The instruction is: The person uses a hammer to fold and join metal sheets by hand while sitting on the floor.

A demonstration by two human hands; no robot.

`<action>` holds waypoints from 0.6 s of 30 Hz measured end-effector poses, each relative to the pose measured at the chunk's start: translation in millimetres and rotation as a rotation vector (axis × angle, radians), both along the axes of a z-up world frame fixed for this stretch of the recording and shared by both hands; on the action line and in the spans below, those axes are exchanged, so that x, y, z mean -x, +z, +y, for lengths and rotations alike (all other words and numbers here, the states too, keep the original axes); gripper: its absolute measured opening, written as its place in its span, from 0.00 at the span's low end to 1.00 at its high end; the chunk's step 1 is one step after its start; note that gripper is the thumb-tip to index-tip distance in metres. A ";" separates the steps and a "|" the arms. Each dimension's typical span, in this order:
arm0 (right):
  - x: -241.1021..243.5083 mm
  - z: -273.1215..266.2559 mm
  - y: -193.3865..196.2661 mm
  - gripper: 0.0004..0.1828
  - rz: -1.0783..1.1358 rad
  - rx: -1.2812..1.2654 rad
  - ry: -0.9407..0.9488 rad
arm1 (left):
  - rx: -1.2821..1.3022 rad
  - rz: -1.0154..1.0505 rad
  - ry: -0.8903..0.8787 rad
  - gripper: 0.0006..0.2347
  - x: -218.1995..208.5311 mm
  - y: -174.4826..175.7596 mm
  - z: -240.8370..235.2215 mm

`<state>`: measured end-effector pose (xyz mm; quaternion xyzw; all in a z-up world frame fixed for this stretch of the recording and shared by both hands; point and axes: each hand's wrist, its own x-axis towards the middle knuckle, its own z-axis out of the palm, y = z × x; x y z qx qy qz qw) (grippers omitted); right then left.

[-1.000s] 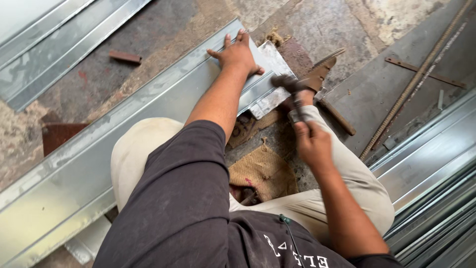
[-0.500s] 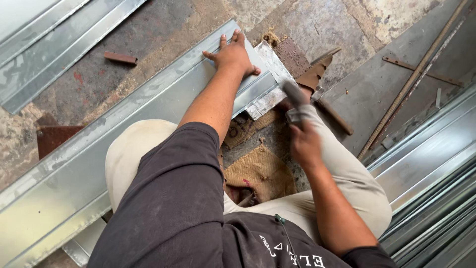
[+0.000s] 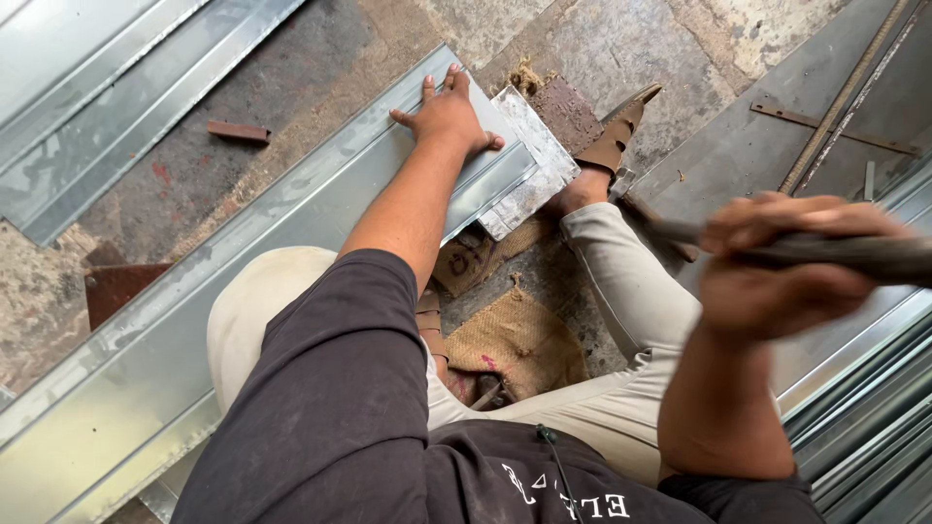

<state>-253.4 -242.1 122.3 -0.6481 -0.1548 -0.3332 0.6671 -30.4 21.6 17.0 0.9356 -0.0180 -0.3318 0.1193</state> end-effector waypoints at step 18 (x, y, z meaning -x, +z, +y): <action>52.6 38.0 -96.4 0.18 1.302 -0.172 -0.066 | 0.000 0.021 -0.102 0.47 9.0 5.7 -21.9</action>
